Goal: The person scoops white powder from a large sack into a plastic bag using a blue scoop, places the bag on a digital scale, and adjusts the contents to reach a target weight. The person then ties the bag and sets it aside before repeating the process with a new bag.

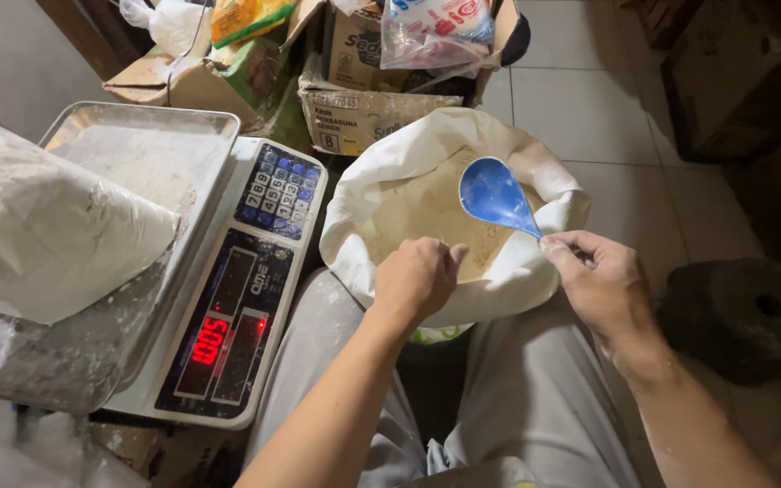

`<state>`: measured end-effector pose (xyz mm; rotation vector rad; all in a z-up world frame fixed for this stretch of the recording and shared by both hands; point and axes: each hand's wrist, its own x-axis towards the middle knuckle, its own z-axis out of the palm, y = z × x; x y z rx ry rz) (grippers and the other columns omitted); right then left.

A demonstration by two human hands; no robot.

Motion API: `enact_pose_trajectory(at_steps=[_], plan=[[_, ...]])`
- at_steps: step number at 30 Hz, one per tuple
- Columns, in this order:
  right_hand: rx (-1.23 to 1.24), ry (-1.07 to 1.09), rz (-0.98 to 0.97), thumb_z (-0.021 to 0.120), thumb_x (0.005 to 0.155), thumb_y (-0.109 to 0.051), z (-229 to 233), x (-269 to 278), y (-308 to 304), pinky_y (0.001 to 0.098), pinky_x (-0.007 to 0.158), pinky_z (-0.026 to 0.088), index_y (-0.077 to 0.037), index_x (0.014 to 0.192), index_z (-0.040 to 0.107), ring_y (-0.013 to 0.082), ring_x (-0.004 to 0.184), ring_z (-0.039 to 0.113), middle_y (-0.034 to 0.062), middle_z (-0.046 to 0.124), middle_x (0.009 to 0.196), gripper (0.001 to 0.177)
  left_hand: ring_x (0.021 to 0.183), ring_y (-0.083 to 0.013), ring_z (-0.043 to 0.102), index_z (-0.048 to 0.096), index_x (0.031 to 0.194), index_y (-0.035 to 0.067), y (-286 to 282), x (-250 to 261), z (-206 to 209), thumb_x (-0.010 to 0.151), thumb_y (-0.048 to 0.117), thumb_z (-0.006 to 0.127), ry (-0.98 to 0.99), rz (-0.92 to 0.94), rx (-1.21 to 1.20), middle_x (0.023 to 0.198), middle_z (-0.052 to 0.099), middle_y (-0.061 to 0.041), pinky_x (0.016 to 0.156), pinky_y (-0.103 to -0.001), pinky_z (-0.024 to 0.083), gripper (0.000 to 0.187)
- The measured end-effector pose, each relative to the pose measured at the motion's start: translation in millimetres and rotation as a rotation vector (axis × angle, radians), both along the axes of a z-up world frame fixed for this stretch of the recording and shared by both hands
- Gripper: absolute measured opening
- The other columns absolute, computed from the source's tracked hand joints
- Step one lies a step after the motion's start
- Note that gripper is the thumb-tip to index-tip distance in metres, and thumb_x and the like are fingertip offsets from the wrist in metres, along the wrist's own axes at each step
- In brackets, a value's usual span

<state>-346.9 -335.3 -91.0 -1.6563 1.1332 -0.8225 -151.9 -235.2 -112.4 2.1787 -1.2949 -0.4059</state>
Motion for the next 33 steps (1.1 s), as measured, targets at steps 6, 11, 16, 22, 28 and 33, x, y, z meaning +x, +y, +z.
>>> enact_pose_trajectory(at_steps=[6,11,16,22,28,33], plan=[[0.011,0.06,0.007,0.071,0.093,-0.021,-1,6,6,0.0223,0.062,0.042,-0.002,0.107,0.079,0.0048,0.069,0.051,-0.0022,0.064,0.077,0.025,0.086,-0.0436,0.069,0.074,0.091,0.011,7,-1,6,0.094,0.034,0.057,0.03,-0.014,-0.024,0.09,0.074,-0.018,0.077,-0.054,0.054,0.028],[-0.024,0.093,0.027,0.071,0.092,-0.022,2,13,14,0.0231,0.061,0.044,-0.002,0.105,0.079,0.0053,0.067,0.053,-0.0011,0.066,0.075,0.025,0.089,-0.0427,0.069,0.072,0.098,0.011,11,2,7,0.09,0.027,0.061,0.039,-0.036,-0.048,0.093,0.074,-0.018,0.078,-0.053,0.054,0.021],[-0.002,0.087,0.057,0.07,0.094,-0.025,11,23,23,0.0253,0.058,0.044,-0.002,0.103,0.079,0.0069,0.065,0.053,0.0005,0.064,0.073,0.026,0.097,-0.04,0.067,0.066,0.111,0.007,16,10,6,0.087,0.023,0.068,-0.059,-0.012,-0.351,0.102,0.071,-0.018,0.082,-0.049,0.053,0.029],[0.02,0.13,0.141,0.064,0.097,-0.032,24,43,36,0.024,0.053,0.038,-0.004,0.1,0.078,0.0048,0.058,0.048,-0.0033,0.059,0.064,0.031,0.093,-0.0298,0.073,0.06,0.125,0.003,37,22,16,0.094,0.021,0.067,0.193,0.154,-0.52,0.104,0.073,-0.017,0.085,-0.04,0.056,0.036],[0.009,0.102,0.323,0.062,0.1,-0.031,41,73,59,0.0242,0.047,0.029,-0.006,0.099,0.079,0.0037,0.053,0.035,-0.007,0.043,0.058,0.03,0.087,-0.0238,0.075,0.055,0.13,0.001,84,39,39,0.094,0.014,0.064,0.297,0.324,-0.716,0.104,0.072,-0.016,0.079,-0.034,0.06,0.039],[-0.001,0.14,0.446,0.063,0.1,-0.03,53,107,85,0.0251,0.047,0.027,-0.005,0.096,0.078,0.0044,0.053,0.033,-0.0067,0.042,0.058,0.03,0.093,-0.0243,0.071,0.055,0.13,0.003,137,53,60,0.096,0.008,0.062,-0.023,0.471,-0.828,0.1,0.071,-0.011,0.086,-0.038,0.056,0.035]])
